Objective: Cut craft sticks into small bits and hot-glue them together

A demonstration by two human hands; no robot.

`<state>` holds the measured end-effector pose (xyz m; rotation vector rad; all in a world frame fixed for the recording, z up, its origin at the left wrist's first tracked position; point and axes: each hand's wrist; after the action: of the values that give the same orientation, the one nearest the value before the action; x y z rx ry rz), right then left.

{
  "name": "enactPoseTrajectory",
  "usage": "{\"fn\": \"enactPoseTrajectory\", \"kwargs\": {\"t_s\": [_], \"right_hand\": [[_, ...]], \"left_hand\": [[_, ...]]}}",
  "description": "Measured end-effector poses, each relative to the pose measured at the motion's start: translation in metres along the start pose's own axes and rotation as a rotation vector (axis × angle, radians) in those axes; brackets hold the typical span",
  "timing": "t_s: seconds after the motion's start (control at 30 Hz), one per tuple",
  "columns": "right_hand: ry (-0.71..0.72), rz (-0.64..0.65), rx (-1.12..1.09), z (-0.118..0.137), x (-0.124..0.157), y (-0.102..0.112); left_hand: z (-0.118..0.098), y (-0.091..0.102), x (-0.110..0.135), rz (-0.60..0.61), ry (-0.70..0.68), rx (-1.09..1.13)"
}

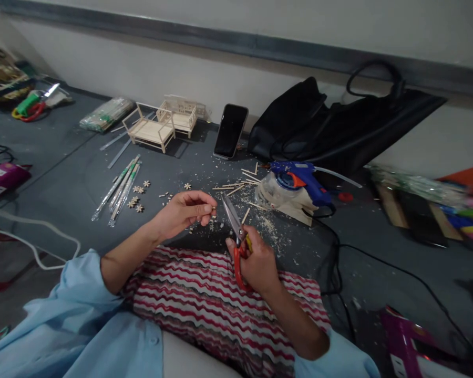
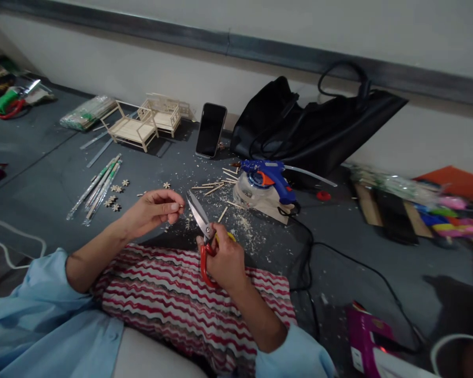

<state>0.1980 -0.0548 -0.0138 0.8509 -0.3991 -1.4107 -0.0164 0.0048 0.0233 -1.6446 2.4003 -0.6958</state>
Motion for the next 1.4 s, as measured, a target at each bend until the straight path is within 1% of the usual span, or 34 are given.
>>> {"fn": "enactPoseTrajectory", "kwargs": {"t_s": [0.17, 0.33, 0.53, 0.67, 0.9, 1.13, 1.27, 1.4], "right_hand": [[0.002, 0.019, 0.004, -0.001, 0.001, 0.0], [0.024, 0.018, 0.053, -0.001, 0.001, -0.001], [0.085, -0.015, 0.219, 0.001, 0.002, 0.0], [0.103, -0.019, 0.324, 0.002, 0.001, 0.001], [0.14, -0.059, 0.406, 0.0, 0.001, 0.0], [0.157, -0.093, 0.459, 0.0, 0.0, -0.001], [0.142, -0.069, 0.488, 0.002, 0.0, 0.0], [0.14, -0.064, 0.5, 0.003, 0.0, 0.001]], "left_hand": [[0.002, -0.002, 0.001, -0.03, -0.022, 0.057], [0.004, -0.006, 0.001, -0.058, -0.059, 0.057], [0.008, -0.007, 0.0, -0.087, -0.108, 0.026], [0.008, -0.008, 0.001, -0.117, -0.108, 0.025], [0.007, -0.008, 0.004, -0.073, -0.07, 0.036], [0.012, -0.011, 0.004, -0.052, -0.072, 0.031], [0.015, -0.013, 0.003, -0.041, -0.099, 0.032], [0.017, -0.013, 0.003, -0.057, -0.184, 0.006]]}}
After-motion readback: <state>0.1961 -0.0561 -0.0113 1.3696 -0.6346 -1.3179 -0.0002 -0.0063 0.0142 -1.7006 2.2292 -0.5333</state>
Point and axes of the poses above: each hand's wrist, its own x-axis away from the middle knuckle, its own y-axis out of the back of the hand, z = x × y, and after that the axes turned 2 degrees about -x, right-handed
